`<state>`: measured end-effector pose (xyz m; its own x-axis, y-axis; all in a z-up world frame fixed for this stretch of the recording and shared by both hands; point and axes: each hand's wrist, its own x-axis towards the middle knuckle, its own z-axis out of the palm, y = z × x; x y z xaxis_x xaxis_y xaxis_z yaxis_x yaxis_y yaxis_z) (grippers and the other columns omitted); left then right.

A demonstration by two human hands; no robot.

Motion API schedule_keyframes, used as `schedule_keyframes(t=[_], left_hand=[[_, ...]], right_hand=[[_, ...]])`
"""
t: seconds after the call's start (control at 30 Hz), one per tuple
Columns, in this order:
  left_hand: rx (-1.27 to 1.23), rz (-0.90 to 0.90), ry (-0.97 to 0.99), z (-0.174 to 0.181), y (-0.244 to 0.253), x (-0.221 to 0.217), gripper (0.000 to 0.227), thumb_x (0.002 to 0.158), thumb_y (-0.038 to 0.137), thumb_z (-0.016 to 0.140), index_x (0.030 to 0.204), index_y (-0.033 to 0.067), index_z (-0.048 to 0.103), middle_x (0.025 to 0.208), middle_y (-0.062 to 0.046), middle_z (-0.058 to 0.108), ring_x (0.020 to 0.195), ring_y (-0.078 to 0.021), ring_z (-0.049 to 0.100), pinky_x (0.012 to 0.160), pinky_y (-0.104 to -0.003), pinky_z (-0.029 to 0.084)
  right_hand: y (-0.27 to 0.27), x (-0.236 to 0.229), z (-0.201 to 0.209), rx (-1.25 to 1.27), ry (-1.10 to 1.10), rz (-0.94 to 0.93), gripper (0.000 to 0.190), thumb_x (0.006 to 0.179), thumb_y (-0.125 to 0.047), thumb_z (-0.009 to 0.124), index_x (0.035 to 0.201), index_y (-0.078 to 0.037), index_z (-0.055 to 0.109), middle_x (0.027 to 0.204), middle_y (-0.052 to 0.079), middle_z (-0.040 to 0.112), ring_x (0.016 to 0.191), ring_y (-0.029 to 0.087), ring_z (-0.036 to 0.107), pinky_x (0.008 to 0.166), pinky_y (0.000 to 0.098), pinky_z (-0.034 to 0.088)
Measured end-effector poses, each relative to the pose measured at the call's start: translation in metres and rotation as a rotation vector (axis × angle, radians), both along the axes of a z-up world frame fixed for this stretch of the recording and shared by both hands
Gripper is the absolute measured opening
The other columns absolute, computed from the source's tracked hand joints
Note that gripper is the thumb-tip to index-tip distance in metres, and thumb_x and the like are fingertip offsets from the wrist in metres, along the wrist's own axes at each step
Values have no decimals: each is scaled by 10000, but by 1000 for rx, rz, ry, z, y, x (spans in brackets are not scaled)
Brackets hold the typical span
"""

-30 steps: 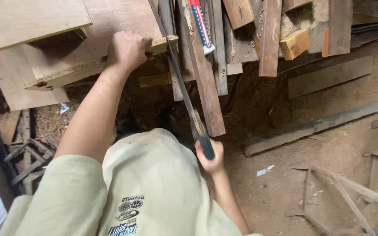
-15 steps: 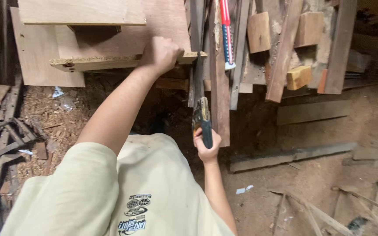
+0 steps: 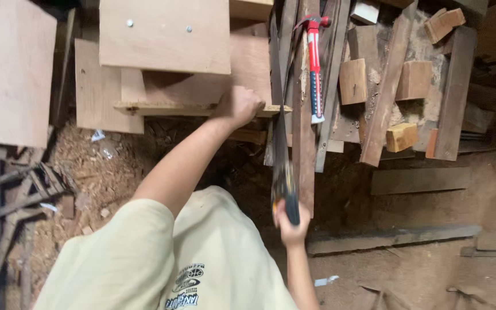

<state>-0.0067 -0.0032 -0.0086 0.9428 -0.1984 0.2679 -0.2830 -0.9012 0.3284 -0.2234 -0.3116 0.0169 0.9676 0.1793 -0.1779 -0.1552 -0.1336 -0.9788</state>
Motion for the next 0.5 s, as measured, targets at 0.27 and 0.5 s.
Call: schedule_keyframes(t=[0.27,0.5], left_hand=[[69,-43,100,1,0,6,199,829,102,640,734,192,790,696,-111,740,570,-237,695,489,-408,571],[90,-69,192,-14,2,9,393,1022,65,496,736,144,754,587,-101,627,495,-126,558,364,-237,452]], right_hand=[[-30,-68,25,-284,-116,-11,63,792,-51,678,842,-15,688,633,34,667,490,111,621,469,252,481],[-37,-84,54,-293,-318,39,71,900,-88,676,899,-34,722,719,54,722,570,119,693,524,238,538]])
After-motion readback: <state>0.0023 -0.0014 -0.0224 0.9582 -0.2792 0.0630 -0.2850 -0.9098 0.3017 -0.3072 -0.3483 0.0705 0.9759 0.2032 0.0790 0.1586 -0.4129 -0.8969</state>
